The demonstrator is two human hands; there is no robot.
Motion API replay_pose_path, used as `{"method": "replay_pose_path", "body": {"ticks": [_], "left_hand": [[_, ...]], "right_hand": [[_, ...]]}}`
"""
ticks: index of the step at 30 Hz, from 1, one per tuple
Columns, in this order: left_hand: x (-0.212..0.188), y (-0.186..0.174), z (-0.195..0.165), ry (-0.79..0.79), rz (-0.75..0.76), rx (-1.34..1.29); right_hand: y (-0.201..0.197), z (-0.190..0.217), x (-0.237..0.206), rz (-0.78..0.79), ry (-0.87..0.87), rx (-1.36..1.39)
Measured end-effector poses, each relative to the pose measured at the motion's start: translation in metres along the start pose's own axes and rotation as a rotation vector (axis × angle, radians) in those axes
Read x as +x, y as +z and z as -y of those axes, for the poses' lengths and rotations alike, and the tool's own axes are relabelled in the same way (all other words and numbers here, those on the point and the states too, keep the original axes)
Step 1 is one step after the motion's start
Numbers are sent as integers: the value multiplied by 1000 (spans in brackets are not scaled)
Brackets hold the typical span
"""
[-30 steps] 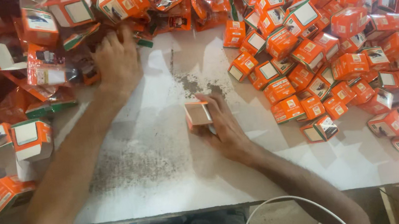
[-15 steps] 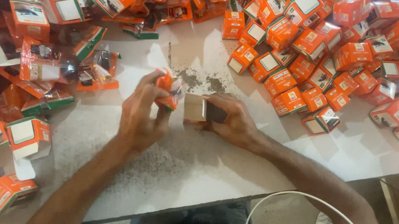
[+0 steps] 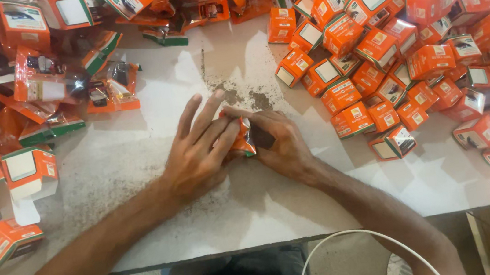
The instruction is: The person picks small orange product boxes from a large pile on the table, opens a box, places a wrapped item inside, closes it, and sets the finished box back onto the pile, repeating this packing cycle continuously with both hands.
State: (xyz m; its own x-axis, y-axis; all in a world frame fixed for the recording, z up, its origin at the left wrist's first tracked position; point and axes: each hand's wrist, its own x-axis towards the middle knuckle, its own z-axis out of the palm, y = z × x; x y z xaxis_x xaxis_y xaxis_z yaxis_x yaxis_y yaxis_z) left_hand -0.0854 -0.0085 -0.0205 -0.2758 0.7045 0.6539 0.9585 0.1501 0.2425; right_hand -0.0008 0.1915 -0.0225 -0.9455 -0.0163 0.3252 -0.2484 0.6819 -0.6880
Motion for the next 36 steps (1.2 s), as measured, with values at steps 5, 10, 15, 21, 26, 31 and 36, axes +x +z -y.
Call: {"method": "replay_pose_path", "body": {"ticks": [5,10,15,21,26,31,36], "left_hand": [[7,7,-10,-133,-15,99],[16,8,-12,-343,51,-28],[14,6,-12,-679,-54,-396],[16,23,11,-800,97,-643],[14,28,15,-734,55,-675],[4,1,37,-969,257,-1382],[8,18,45,-1028,259,-1204]], "right_hand": [[4,5,1,-27,-60,-52],[3,11,-6,-17,5,-59],[3,10,-9,-37,-76,-79],[9,7,-13,-76,19,47],[9,16,-10,-79,-188,-213],[8,25,-6,-25,-223,-321],[10,22,-6,-29,-233,-307]]}}
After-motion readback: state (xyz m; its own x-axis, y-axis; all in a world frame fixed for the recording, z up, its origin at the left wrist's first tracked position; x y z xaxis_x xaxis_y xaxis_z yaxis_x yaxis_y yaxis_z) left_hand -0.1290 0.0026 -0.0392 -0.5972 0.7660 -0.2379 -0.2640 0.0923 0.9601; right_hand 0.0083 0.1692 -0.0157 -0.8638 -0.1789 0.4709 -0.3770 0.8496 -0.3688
